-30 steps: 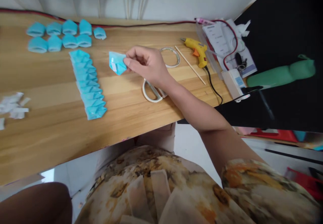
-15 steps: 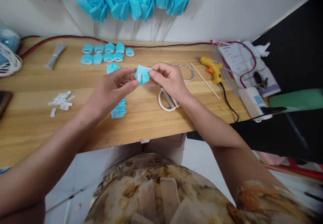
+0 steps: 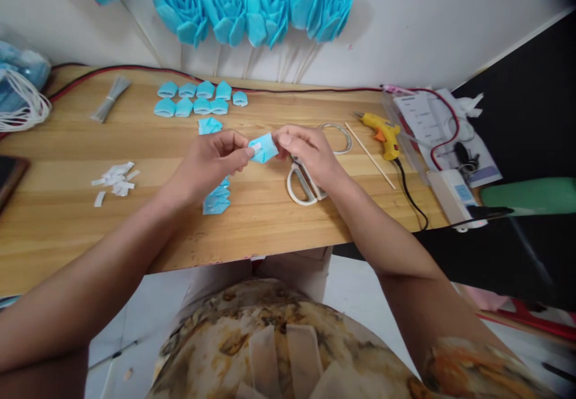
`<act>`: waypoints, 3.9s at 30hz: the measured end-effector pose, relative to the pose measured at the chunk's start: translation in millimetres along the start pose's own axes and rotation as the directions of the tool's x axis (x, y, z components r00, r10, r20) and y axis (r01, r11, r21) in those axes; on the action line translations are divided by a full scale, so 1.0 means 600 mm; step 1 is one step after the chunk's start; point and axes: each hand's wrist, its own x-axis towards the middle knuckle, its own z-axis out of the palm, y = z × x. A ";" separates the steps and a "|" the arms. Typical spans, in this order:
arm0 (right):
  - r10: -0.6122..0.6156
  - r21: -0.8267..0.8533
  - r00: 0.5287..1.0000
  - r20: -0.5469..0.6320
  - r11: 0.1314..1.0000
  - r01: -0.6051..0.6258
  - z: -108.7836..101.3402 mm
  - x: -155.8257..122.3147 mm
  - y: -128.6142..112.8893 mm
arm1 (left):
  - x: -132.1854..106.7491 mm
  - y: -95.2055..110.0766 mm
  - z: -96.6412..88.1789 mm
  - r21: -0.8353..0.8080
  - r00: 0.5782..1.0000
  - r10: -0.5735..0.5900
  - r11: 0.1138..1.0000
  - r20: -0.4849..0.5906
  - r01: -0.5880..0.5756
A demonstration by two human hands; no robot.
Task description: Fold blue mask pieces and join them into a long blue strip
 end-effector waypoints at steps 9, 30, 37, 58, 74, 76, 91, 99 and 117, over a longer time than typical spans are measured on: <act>0.004 -0.049 0.997 0.075 0.999 -0.001 0.005 0.000 0.006 | -0.005 0.000 0.004 0.107 0.994 0.108 0.988 0.016 -0.109; 0.050 -0.103 0.989 0.137 0.994 -0.036 0.002 -0.003 -0.008 | -0.003 -0.003 0.003 0.143 0.994 0.103 0.984 0.031 -0.106; 0.029 -0.142 0.989 0.144 0.990 -0.008 0.001 -0.004 -0.009 | 0.000 -0.009 -0.002 -0.008 0.999 0.034 0.999 0.020 -0.034; -0.010 -0.103 0.999 -0.048 0.995 0.005 0.016 -0.001 0.007 | -0.003 -0.022 0.007 0.523 0.732 0.666 0.678 -0.141 -0.517; -0.133 -0.259 0.989 -0.058 0.959 0.114 0.033 -0.008 0.005 | 0.003 -0.047 0.011 0.691 0.713 0.701 0.531 -0.032 -0.490; -0.140 -0.276 0.988 -0.070 0.954 0.115 0.034 -0.009 0.004 | 0.002 -0.046 0.010 0.700 0.726 0.688 0.525 -0.014 -0.484; -0.187 -0.395 0.978 -0.092 0.908 0.137 0.044 -0.014 0.005 | -0.002 -0.039 0.009 0.766 0.765 0.644 0.475 0.032 -0.432; -0.260 -0.519 0.964 -0.060 0.833 0.193 0.048 -0.017 0.006 | -0.002 -0.035 0.008 0.757 0.775 0.631 0.488 0.037 -0.434; -0.194 -0.443 0.978 -0.080 0.886 0.139 0.045 -0.015 0.005 | 0.001 -0.049 0.008 0.728 0.789 0.614 0.533 0.017 -0.431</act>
